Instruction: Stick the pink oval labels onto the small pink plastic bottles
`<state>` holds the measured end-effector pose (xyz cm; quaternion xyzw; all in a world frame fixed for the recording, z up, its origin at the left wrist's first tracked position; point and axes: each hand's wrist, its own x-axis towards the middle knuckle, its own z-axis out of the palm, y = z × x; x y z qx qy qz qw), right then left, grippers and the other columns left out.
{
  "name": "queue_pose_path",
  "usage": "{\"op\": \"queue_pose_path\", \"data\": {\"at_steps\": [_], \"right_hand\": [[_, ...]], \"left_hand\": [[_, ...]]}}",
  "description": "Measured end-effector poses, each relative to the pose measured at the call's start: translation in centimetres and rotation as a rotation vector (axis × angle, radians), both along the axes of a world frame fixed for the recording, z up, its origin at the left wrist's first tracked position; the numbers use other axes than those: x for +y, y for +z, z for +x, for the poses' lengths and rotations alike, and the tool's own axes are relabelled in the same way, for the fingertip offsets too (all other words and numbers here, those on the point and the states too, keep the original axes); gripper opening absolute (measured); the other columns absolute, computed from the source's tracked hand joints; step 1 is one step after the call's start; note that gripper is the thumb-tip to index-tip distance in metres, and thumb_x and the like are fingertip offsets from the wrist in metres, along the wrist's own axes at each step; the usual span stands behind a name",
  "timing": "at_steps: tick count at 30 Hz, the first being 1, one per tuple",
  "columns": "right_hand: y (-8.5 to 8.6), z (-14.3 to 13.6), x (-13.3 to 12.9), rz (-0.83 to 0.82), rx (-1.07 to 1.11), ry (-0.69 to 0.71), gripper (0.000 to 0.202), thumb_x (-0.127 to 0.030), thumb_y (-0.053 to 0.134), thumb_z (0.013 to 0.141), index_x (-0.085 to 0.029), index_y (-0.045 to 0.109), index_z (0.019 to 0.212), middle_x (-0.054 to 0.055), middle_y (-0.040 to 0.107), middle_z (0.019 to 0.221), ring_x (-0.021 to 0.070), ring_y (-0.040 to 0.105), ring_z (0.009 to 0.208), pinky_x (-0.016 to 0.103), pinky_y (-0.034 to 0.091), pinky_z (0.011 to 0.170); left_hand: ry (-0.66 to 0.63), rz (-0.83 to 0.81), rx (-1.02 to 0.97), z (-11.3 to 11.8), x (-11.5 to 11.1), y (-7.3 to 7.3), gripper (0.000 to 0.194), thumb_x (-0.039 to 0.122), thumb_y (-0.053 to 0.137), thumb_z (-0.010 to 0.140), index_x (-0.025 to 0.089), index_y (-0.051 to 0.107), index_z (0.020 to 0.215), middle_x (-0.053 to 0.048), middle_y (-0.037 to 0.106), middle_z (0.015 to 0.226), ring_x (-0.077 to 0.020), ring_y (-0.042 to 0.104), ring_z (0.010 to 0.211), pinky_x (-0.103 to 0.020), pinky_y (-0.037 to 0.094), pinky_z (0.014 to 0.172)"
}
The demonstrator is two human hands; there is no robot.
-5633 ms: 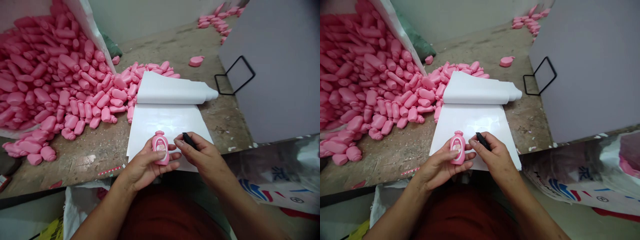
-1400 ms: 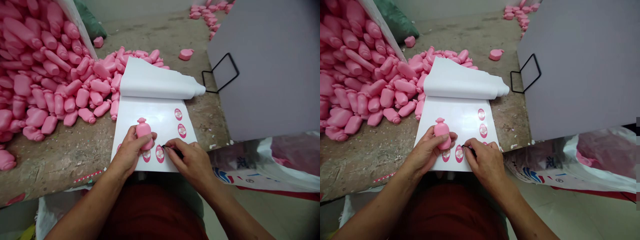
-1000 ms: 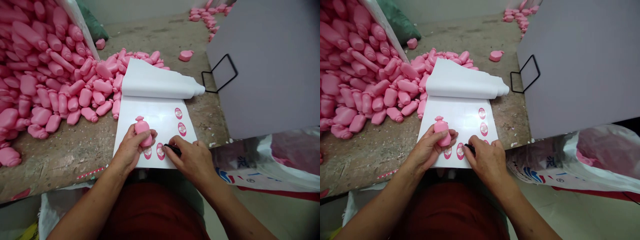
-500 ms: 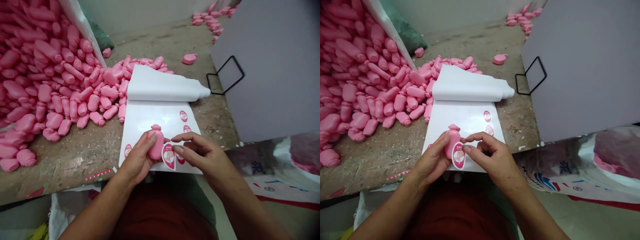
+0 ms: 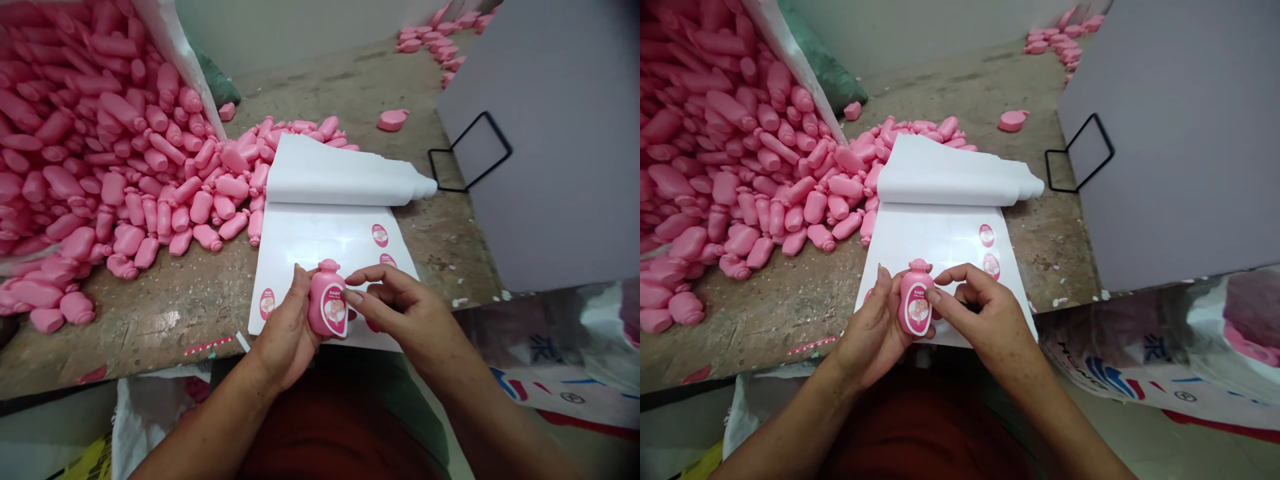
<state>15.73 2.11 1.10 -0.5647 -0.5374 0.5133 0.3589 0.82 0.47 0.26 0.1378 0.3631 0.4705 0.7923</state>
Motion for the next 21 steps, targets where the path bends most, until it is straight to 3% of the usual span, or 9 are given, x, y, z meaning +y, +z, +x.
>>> {"op": "queue_pose_path", "data": {"at_steps": [10,21], "right_hand": [[-0.02,-0.13,0.07,-0.007,0.016,0.000,0.025,-0.044,0.068,0.074,-0.022,0.064,0.082,-0.008,0.045,0.046,0.0112,0.041,0.044,0.025,0.031,0.047],[-0.14,-0.11,-0.03,-0.016,0.028,-0.012,0.025,-0.045,0.069,0.074,-0.022,0.063,0.083,-0.009,0.044,0.045,0.0109,0.040,0.044,0.025,0.030,0.047]], "left_hand": [[-0.006,0.024,0.035,0.06,-0.13,0.00,0.057,0.068,0.058,0.083,0.021,0.062,0.114,-0.003,0.066,0.086,-0.0172,0.066,0.078,-0.024,0.050,0.059],[0.008,0.035,0.042,0.11,-0.14,0.14,0.049,0.062,0.049,0.092,0.019,0.058,0.114,-0.007,0.069,0.094,-0.0166,0.068,0.079,-0.021,0.048,0.057]]}}
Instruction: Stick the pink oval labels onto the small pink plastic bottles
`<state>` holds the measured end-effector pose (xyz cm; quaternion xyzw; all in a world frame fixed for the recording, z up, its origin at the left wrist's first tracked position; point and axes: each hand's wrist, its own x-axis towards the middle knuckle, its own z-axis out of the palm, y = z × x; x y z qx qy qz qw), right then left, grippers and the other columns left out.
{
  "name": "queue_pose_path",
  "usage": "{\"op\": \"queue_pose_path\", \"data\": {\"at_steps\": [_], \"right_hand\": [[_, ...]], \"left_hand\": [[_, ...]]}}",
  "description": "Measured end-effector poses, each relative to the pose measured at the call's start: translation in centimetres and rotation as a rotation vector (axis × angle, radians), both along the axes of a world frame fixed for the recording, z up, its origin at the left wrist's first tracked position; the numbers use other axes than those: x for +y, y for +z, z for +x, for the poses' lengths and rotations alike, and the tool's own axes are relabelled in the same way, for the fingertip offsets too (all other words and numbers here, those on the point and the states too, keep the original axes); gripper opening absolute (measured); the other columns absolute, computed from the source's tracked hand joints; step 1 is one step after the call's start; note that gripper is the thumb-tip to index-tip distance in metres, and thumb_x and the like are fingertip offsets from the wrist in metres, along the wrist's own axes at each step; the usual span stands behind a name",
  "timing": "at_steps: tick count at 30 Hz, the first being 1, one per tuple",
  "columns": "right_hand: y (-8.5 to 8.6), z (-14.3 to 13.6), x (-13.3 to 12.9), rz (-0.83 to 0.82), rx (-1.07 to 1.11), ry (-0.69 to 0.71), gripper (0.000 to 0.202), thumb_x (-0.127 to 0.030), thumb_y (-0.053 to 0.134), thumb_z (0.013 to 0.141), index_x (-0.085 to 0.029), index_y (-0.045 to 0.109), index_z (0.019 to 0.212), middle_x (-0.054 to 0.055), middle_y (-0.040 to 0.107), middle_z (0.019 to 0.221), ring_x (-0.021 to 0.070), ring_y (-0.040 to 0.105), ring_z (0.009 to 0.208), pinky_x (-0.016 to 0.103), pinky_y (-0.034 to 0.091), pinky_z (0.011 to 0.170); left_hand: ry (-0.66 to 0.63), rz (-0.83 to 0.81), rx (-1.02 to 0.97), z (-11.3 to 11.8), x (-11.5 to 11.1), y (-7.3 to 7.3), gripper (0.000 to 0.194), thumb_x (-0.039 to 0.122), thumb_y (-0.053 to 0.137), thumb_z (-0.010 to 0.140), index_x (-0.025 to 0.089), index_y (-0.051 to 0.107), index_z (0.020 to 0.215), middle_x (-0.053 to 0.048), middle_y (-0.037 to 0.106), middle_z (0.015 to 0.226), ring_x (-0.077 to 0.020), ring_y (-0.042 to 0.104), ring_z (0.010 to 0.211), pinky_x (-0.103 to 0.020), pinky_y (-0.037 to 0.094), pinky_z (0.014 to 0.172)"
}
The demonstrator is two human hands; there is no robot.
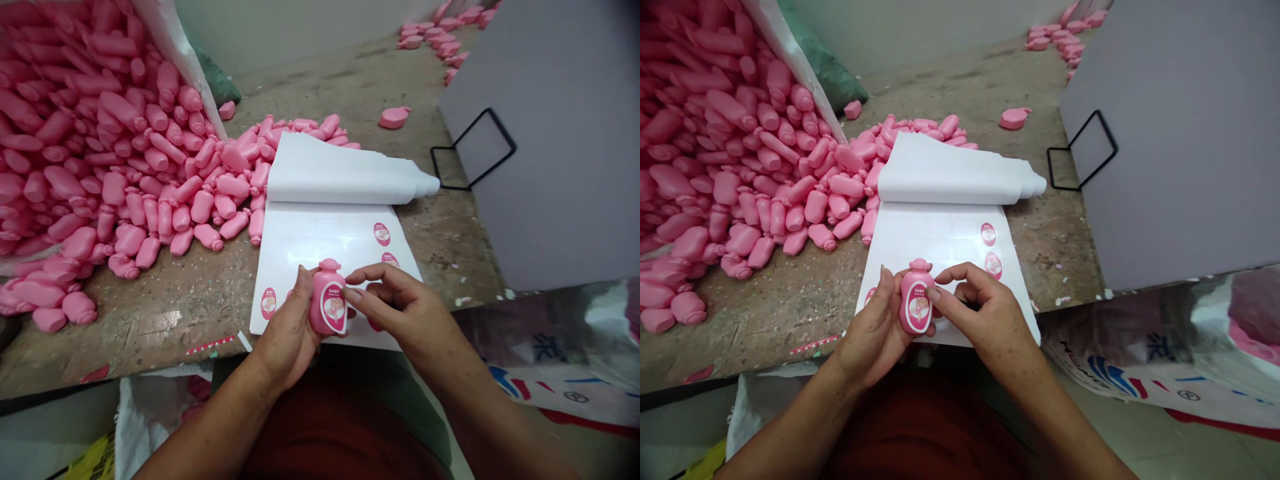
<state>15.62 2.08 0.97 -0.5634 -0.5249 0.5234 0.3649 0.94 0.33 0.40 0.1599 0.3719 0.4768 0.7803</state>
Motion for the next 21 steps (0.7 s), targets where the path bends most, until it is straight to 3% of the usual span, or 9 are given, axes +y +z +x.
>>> {"op": "queue_pose_path", "data": {"at_steps": [16,19,21], "right_hand": [[-0.41,-0.39,0.02,0.010,0.015,-0.015,0.023,-0.043,0.069,0.074,-0.022,0.063,0.081,-0.008,0.046,0.045,0.0109,0.042,0.043,0.024,0.031,0.045],[-0.50,-0.46,-0.01,0.019,0.014,-0.019,0.022,-0.042,0.069,0.074,-0.022,0.063,0.081,-0.008,0.046,0.045,0.0106,0.041,0.043,0.024,0.030,0.045],[-0.58,-0.51,-0.08,0.035,-0.004,-0.024,0.023,-0.043,0.068,0.075,-0.022,0.064,0.081,-0.009,0.043,0.045,0.0105,0.039,0.043,0.024,0.029,0.044]], "left_hand": [[-0.014,0.018,0.030,-0.14,-0.08,-0.43,0.057,0.065,0.056,0.087,0.018,0.056,0.119,-0.008,0.066,0.093,-0.0185,0.066,0.084,-0.022,0.046,0.059],[-0.024,0.034,0.048,-0.23,-0.22,-0.31,0.049,0.057,0.062,0.087,0.020,0.057,0.119,-0.005,0.063,0.095,-0.0167,0.064,0.084,-0.022,0.046,0.061],[-0.044,0.029,0.075,-0.28,-0.31,-0.08,0.040,0.044,0.070,0.085,0.022,0.058,0.117,-0.002,0.060,0.096,-0.0137,0.063,0.082,-0.022,0.047,0.063]]}}
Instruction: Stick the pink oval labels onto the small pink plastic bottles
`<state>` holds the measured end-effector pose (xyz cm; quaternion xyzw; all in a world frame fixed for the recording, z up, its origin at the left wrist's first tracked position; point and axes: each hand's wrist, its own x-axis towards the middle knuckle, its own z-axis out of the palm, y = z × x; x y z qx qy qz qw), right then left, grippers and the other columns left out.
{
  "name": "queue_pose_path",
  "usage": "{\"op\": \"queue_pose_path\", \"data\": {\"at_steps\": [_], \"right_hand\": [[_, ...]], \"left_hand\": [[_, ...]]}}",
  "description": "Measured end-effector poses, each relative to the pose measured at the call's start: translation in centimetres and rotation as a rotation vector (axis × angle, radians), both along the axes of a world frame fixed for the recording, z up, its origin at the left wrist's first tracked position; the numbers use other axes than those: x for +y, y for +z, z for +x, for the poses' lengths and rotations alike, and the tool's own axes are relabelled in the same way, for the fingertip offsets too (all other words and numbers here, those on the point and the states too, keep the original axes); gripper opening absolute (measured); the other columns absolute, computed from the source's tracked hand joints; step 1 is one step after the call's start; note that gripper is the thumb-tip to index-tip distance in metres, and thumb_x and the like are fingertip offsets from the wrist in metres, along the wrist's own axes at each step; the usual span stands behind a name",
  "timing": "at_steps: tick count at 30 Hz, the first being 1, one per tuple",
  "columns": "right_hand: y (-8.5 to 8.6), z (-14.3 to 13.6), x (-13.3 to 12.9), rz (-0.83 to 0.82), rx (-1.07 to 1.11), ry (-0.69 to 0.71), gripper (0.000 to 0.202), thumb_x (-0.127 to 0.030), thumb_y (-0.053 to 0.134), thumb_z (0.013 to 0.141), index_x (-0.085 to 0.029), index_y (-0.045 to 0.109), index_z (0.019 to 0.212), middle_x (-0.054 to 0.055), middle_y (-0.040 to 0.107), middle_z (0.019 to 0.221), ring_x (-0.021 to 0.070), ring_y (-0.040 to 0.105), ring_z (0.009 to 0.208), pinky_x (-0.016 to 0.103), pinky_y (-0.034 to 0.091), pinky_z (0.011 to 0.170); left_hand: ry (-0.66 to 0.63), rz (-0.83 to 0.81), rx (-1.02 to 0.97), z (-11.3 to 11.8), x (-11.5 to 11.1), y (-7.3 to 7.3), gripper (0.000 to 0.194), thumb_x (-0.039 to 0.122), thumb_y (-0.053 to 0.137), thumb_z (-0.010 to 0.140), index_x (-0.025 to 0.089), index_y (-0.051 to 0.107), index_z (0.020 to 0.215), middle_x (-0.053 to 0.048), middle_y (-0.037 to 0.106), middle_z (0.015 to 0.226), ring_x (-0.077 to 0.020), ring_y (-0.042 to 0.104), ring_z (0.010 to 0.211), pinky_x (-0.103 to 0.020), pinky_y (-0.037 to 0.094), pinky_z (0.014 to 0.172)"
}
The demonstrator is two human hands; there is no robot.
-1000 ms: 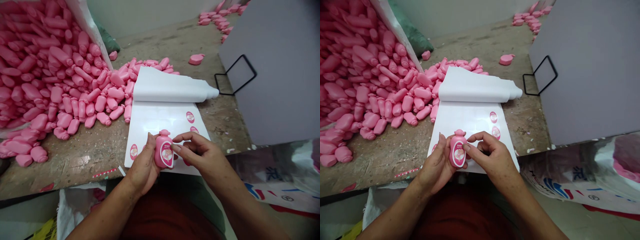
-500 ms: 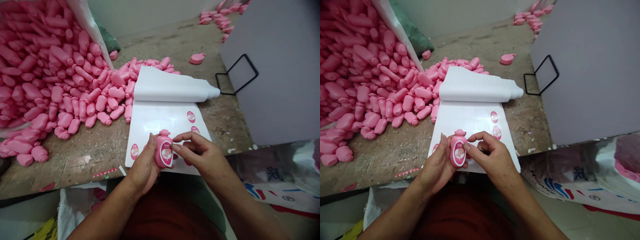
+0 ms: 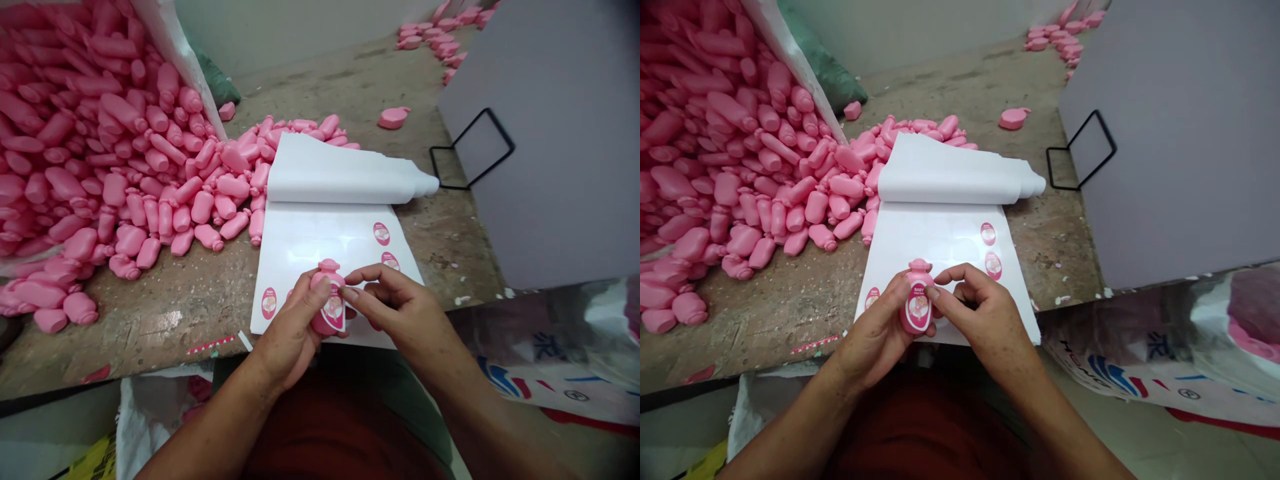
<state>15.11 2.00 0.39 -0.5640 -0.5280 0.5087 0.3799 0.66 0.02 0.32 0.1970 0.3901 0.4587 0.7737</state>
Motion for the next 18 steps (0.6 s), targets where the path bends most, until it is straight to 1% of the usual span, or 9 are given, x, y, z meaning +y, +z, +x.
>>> {"op": "queue_pose_path", "data": {"at_steps": [2,4,8,10,12,15,18], "right_hand": [[-0.1,0.0,-0.1,0.029,-0.032,-0.013,0.023,-0.044,0.068,0.076,-0.022,0.065,0.080,-0.008,0.042,0.046,0.0106,0.037,0.045,0.024,0.029,0.044],[-0.4,0.1,-0.3,0.073,-0.091,-0.028,0.022,-0.044,0.068,0.077,-0.022,0.067,0.081,-0.007,0.043,0.049,0.0113,0.040,0.047,0.025,0.031,0.046],[-1.0,0.7,-0.5,0.160,-0.236,-0.103,0.023,-0.046,0.065,0.082,-0.023,0.069,0.087,-0.004,0.054,0.057,0.0136,0.048,0.052,0.028,0.037,0.052],[-1.3,1.1,-0.5,0.183,-0.252,-0.143,0.024,-0.047,0.064,0.083,-0.024,0.069,0.088,-0.002,0.057,0.061,0.0139,0.049,0.054,0.028,0.038,0.053],[-1.4,1.3,-0.4,0.172,-0.206,-0.136,0.025,-0.047,0.064,0.082,-0.024,0.068,0.089,-0.002,0.057,0.063,0.0140,0.049,0.056,0.029,0.038,0.054],[-1.2,1.2,-0.4,0.093,-0.064,-0.075,0.027,-0.047,0.066,0.079,-0.023,0.066,0.091,-0.003,0.056,0.064,0.0134,0.047,0.055,0.028,0.039,0.053],[-0.7,0.9,-0.5,0.026,0.044,-0.018,0.029,-0.044,0.070,0.075,-0.023,0.064,0.094,-0.004,0.056,0.067,0.0135,0.049,0.058,0.027,0.041,0.054]], "left_hand": [[-0.021,-0.010,0.036,0.0,0.0,0.3,0.041,0.028,0.073,0.081,0.023,0.057,0.118,-0.001,0.059,0.097,-0.0109,0.060,0.081,-0.021,0.047,0.065],[-0.038,-0.016,0.049,-0.1,-0.1,0.4,0.047,0.019,0.073,0.079,0.023,0.056,0.122,0.000,0.058,0.097,-0.0099,0.059,0.081,-0.021,0.048,0.067],[-0.086,-0.048,0.011,-0.4,0.0,0.5,0.049,0.017,0.073,0.078,0.021,0.053,0.123,-0.003,0.061,0.102,-0.0122,0.064,0.085,-0.023,0.050,0.070],[-0.104,-0.076,-0.006,-0.6,0.0,0.4,0.053,0.013,0.075,0.076,0.020,0.051,0.123,-0.004,0.063,0.104,-0.0133,0.065,0.086,-0.023,0.050,0.071],[-0.107,-0.105,-0.031,-0.8,0.0,0.3,0.061,0.006,0.075,0.072,0.021,0.050,0.126,-0.004,0.064,0.105,-0.0135,0.066,0.089,-0.023,0.051,0.073],[-0.121,-0.140,-0.070,-0.8,0.0,0.2,0.075,-0.003,0.073,0.066,0.025,0.046,0.130,-0.002,0.065,0.105,-0.0131,0.067,0.092,-0.023,0.050,0.077],[-0.150,-0.133,-0.083,-1.0,-0.1,0.2,0.078,-0.005,0.071,0.063,0.025,0.046,0.130,0.000,0.065,0.098,-0.0128,0.066,0.090,-0.023,0.050,0.078]]}}
